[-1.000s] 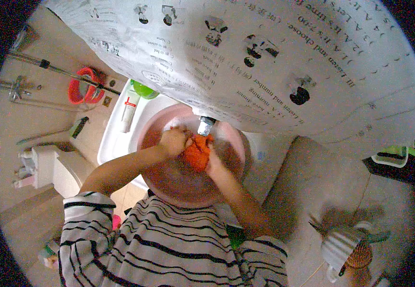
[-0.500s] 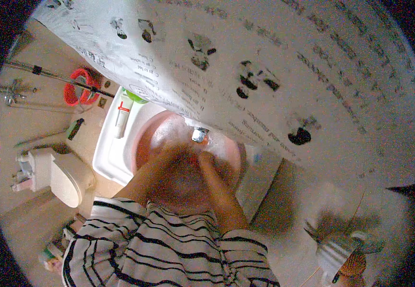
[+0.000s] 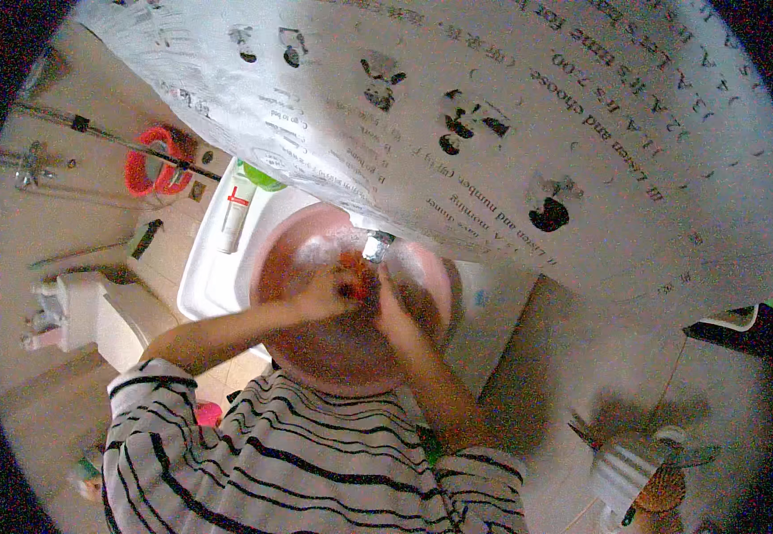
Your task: The person washes an orange cloth in a pink basin filled with soapy water at a sink. They scrub the cloth by hand, rinse it, and then lift the basin to pour out the water.
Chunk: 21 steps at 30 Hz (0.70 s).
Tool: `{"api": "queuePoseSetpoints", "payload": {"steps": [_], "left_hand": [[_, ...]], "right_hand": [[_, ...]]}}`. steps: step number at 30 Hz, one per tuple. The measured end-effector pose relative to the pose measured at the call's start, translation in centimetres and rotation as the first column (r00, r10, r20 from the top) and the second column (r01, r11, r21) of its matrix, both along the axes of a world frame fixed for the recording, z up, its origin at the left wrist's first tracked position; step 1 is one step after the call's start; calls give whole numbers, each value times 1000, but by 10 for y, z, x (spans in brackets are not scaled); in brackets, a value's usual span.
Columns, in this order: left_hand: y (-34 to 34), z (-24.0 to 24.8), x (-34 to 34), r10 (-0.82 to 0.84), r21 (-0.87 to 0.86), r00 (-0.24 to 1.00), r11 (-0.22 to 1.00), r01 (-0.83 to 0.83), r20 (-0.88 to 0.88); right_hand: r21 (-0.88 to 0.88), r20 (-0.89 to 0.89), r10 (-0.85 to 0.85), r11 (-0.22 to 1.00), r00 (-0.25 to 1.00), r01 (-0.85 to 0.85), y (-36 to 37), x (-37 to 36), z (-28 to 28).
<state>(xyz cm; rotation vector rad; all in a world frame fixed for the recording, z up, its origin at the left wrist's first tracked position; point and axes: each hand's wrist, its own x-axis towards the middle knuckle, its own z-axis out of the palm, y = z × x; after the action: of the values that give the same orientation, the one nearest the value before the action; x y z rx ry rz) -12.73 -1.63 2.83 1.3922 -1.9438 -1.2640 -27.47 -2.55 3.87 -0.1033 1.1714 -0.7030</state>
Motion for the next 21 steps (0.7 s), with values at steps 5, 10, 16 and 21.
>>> {"api": "queuePoseSetpoints", "payload": {"steps": [5,10,16,21], "left_hand": [[15,90,-18,-125,-50,979,992,119,-159],[20,25,-8,757,692,523,617,-375,-392],[13,78,-14,806,853,368,518,-62,-463],[21,87,-11,31,-192,939,976,-102,-342]], "right_hand": [[-389,364,134,921,922,20,44,-41,-84],[-134,371,-19,988,929,73,44,-22,9],[13,428,-23,1000,903,19,41,-8,58],[-118,572,-20,987,820,106,30,-4,45]]}}
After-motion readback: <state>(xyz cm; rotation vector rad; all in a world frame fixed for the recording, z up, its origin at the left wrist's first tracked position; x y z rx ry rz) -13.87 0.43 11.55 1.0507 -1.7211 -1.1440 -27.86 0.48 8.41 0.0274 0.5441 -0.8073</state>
